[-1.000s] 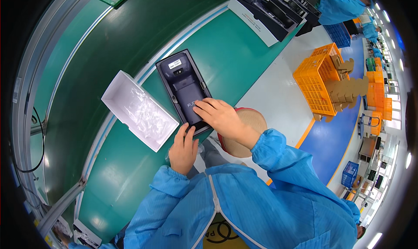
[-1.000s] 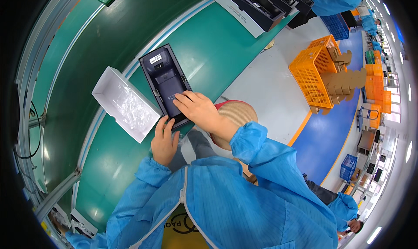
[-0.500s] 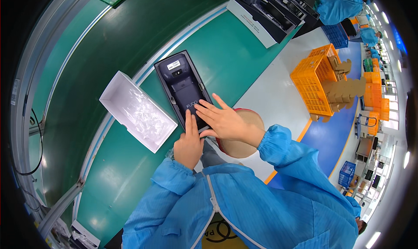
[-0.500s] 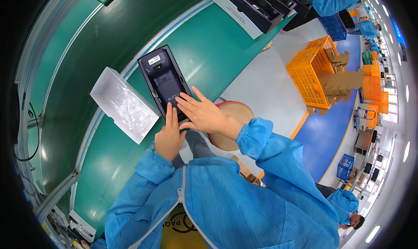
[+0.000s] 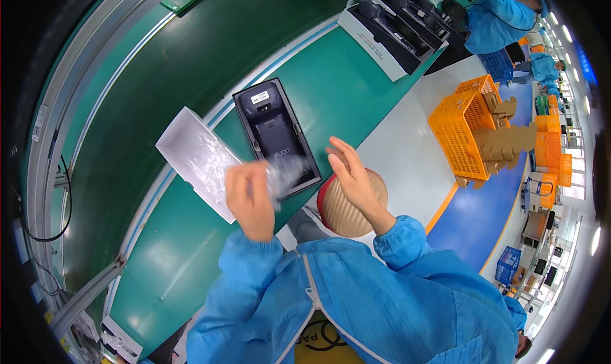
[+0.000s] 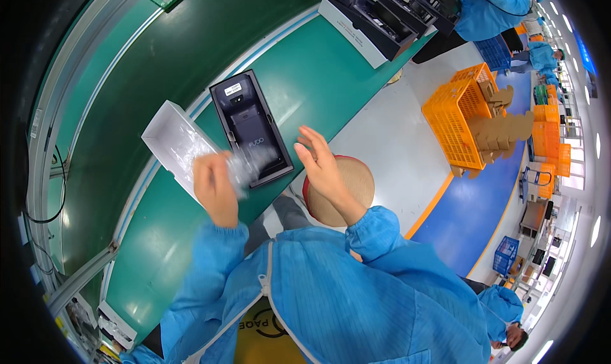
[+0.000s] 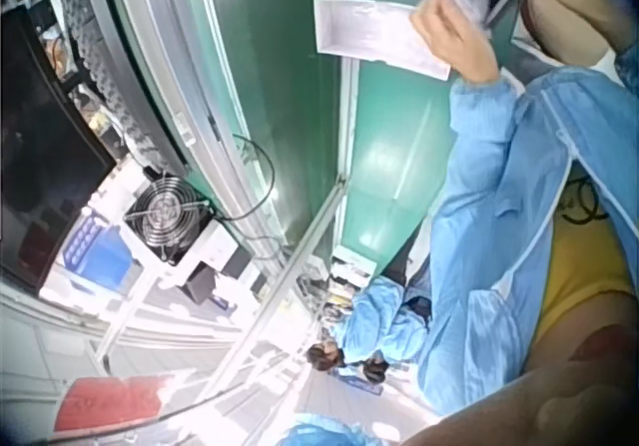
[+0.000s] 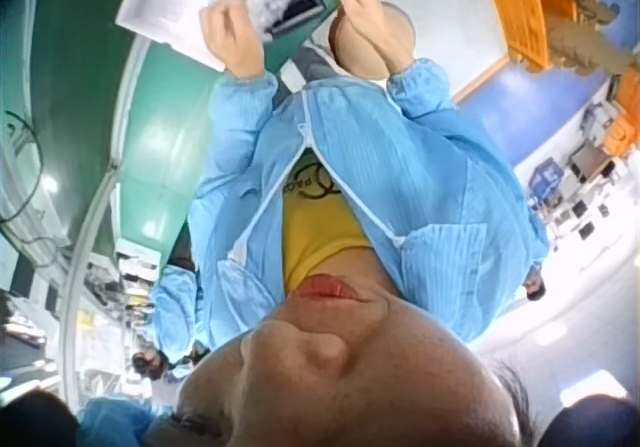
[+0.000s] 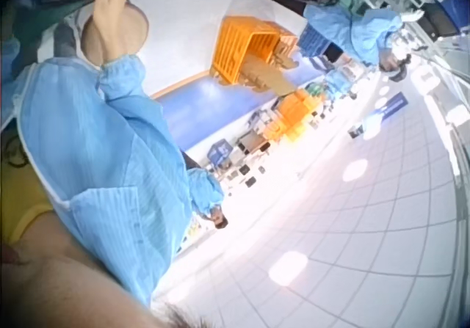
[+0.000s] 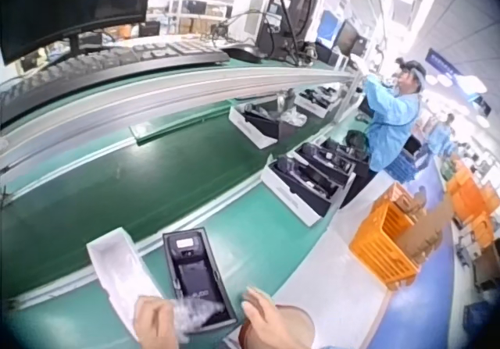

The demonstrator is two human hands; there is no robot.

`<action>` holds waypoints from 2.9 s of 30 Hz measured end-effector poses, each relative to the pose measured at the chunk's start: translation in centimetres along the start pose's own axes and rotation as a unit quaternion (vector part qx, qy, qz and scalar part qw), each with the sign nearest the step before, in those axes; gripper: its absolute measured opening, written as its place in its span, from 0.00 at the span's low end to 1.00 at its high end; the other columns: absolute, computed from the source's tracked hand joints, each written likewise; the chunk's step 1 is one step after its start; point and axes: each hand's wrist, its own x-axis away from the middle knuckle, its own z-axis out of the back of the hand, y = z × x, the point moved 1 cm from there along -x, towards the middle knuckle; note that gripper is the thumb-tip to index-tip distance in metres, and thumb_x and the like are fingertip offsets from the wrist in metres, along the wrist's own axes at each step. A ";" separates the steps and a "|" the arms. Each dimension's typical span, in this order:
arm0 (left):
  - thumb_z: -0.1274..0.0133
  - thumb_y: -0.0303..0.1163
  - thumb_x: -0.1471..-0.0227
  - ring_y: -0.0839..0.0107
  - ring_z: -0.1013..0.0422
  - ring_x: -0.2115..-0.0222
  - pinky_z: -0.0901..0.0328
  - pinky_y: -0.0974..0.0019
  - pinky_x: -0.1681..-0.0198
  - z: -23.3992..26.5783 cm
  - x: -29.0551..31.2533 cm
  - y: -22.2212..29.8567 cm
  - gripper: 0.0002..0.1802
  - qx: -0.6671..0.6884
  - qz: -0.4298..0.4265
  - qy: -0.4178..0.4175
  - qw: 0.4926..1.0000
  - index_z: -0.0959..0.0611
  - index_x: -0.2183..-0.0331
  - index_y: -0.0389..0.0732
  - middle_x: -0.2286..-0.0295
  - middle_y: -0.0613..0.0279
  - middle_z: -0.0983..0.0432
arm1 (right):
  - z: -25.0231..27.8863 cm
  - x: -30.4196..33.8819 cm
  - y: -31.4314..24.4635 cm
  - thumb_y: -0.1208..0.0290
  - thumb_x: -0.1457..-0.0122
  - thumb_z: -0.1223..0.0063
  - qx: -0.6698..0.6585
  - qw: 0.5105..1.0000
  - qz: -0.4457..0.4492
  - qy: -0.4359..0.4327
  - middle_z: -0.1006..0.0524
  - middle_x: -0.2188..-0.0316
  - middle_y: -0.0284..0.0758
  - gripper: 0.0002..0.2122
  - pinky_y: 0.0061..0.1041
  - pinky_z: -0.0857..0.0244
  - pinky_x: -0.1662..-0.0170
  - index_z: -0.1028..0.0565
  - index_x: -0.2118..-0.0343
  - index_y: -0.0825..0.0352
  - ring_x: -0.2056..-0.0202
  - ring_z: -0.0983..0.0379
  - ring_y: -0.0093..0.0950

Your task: The person assembles handheld electronic devices by inserting batteries and PCB components into each device, then places the assembled devices into retail boxes with bubble wrap by hand.

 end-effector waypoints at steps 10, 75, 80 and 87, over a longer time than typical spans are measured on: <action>0.53 0.24 0.46 0.42 0.48 0.39 0.51 0.50 0.37 -4.5 3.4 -0.8 0.33 -0.088 -0.031 -0.064 0.994 0.42 0.40 0.28 0.42 0.38 0.44 | -4.0 -2.4 0.6 0.60 0.38 0.52 0.503 0.797 0.316 -0.112 0.33 0.43 0.31 0.19 0.59 0.63 0.36 0.28 0.47 0.63 0.37 0.44 0.37; 0.37 0.26 0.57 0.45 0.38 0.46 0.46 0.54 0.41 -0.8 -5.4 1.1 0.51 -0.056 0.018 0.066 0.996 0.48 0.38 0.29 0.45 0.39 0.38 | -2.2 -4.0 -4.3 0.80 0.42 0.47 0.007 0.998 0.012 -0.057 0.30 0.45 0.44 0.26 0.25 0.42 0.42 0.38 0.40 0.72 0.45 0.33 0.28; 0.42 0.26 0.53 0.48 0.42 0.43 0.48 0.55 0.39 4.7 -2.4 1.1 0.41 0.019 0.067 0.210 0.975 0.41 0.39 0.35 0.42 0.43 0.44 | -7.0 -3.6 -8.7 0.78 0.42 0.46 0.087 0.976 0.113 -0.165 0.32 0.42 0.45 0.28 0.26 0.44 0.40 0.39 0.38 0.70 0.43 0.35 0.31; 0.44 0.24 0.52 0.54 0.50 0.37 0.51 0.58 0.37 9.2 -0.3 -6.3 0.41 0.017 0.112 0.280 0.953 0.40 0.37 0.42 0.37 0.48 0.51 | -16.0 -4.4 -4.2 0.77 0.42 0.47 0.031 0.970 0.051 -0.235 0.31 0.44 0.45 0.27 0.25 0.44 0.41 0.39 0.39 0.71 0.43 0.35 0.30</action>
